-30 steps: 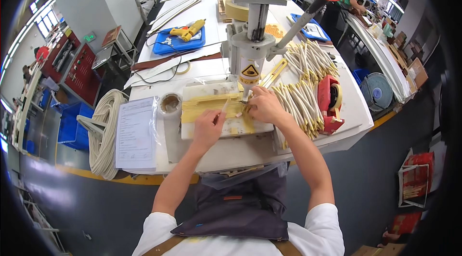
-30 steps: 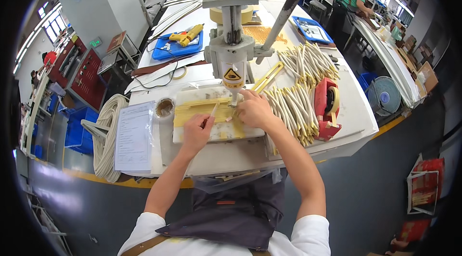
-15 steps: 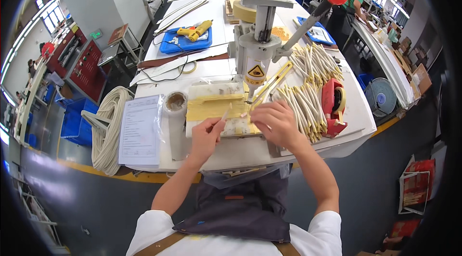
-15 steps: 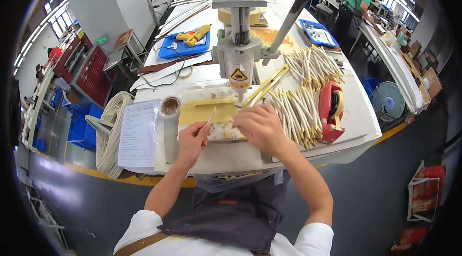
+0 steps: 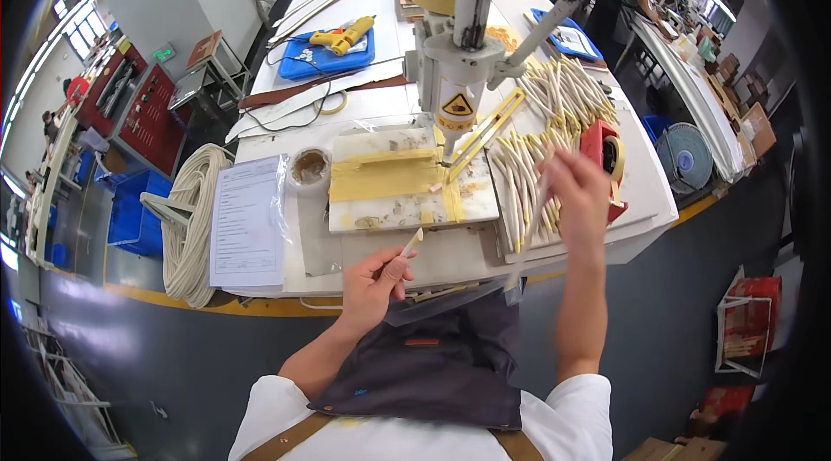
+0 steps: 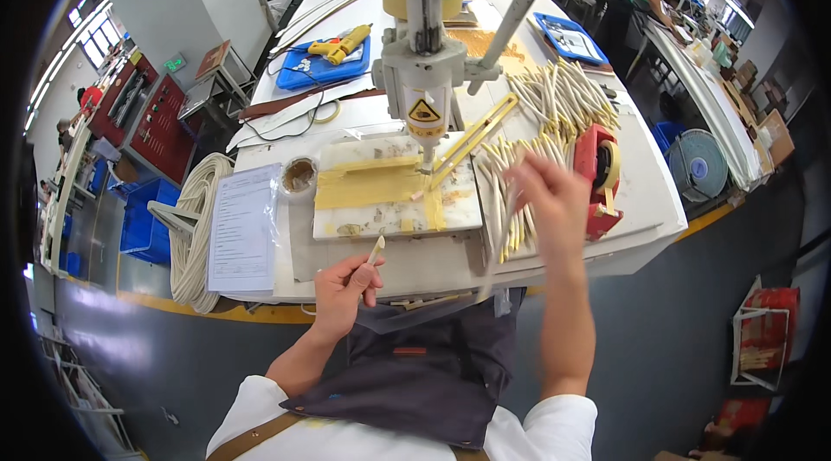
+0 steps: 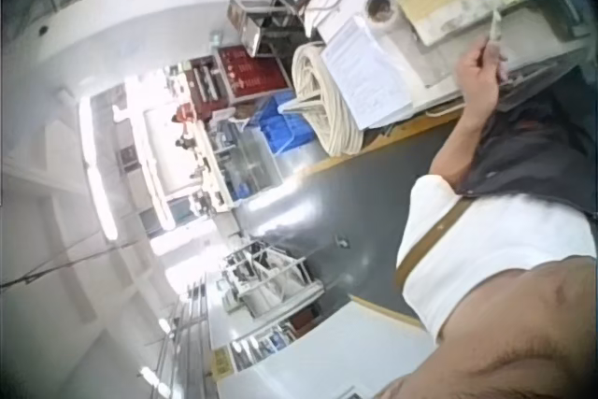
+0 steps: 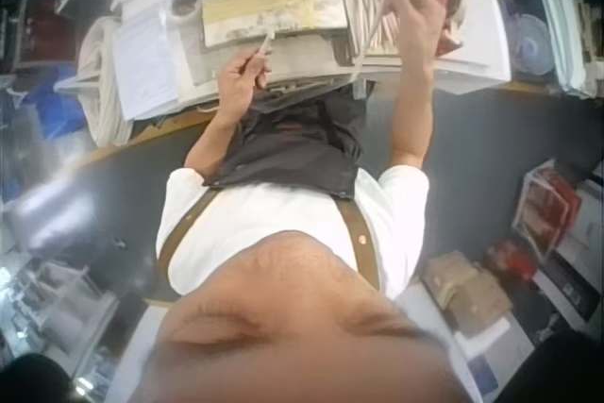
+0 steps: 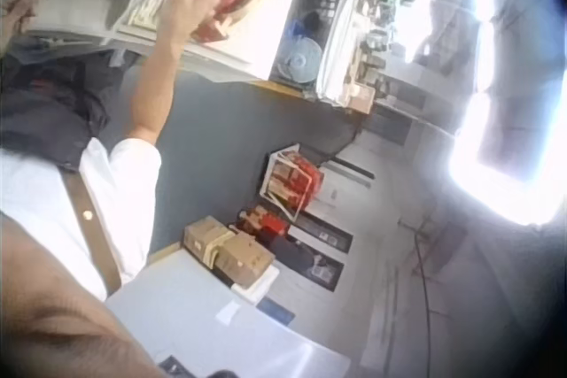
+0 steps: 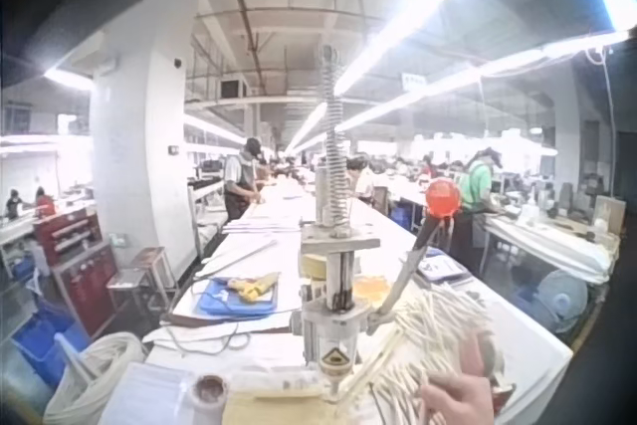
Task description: The person repeatedly picks up a white cable and a small yellow plastic piece, inserts the piece into the cable end, and uses a press machine to secure it. The finished units are placed in a pile on the table.
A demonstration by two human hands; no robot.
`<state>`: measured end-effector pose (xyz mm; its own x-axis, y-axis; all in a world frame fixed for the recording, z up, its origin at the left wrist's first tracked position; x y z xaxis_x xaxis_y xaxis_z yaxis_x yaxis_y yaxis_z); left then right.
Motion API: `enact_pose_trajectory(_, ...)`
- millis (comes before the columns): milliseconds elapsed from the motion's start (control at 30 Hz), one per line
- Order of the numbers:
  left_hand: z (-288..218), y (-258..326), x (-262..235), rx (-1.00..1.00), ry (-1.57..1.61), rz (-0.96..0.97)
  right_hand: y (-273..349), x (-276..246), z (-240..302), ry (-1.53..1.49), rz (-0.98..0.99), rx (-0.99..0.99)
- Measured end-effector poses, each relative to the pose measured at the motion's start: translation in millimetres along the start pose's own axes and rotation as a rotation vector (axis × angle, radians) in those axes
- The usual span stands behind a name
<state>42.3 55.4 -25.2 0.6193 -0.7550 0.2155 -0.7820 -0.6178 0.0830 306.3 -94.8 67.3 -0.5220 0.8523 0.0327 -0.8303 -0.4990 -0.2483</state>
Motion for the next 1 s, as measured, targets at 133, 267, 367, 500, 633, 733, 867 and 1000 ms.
enact_pose_trajectory(133, 11, -8, 3, -0.02, -0.078, 0.006, -72, -23, -9, 0.618, 0.001, -0.054)
enact_pose_trajectory(267, 23, -14, -4, 0.059, -0.175, 0.01, -69, -5, -41, 1.204, -0.048, -0.679)
enact_pose_trajectory(367, 22, -15, -10, 0.016, -0.235, 0.017, -3, 53, -26, 0.595, 0.656, -0.405)
enact_pose_trajectory(500, 8, -13, -9, -0.096, -0.269, 0.104, 46, 89, -37, 0.522, 0.95, -0.571)
enact_pose_trajectory(633, -8, 1, -29, -0.147, -0.424, 0.068, 48, 97, -50, 0.535, 0.979, -0.615)
enact_pose_trajectory(733, -26, 12, -70, -0.013, -0.658, -0.081, 35, 86, -61, 0.557, 0.777, -0.532)
enact_pose_trajectory(867, -59, -6, -109, 0.213, -0.828, -0.342, 20, 83, -103, 0.635, 0.491, -0.378)
enact_pose_trajectory(1000, -43, -50, -136, 0.202, -0.918, -0.324, 20, 97, -118, 0.699, 0.374, -0.349)
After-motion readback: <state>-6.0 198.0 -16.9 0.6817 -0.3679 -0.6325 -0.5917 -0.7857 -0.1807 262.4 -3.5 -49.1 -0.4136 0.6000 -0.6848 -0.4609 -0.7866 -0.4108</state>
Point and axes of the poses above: each hand's wrist, its own y-axis away from the middle knuckle, its own x-axis out of the palm, z = x × y, the point moved 3 cm from there along -y, towards the middle knuckle
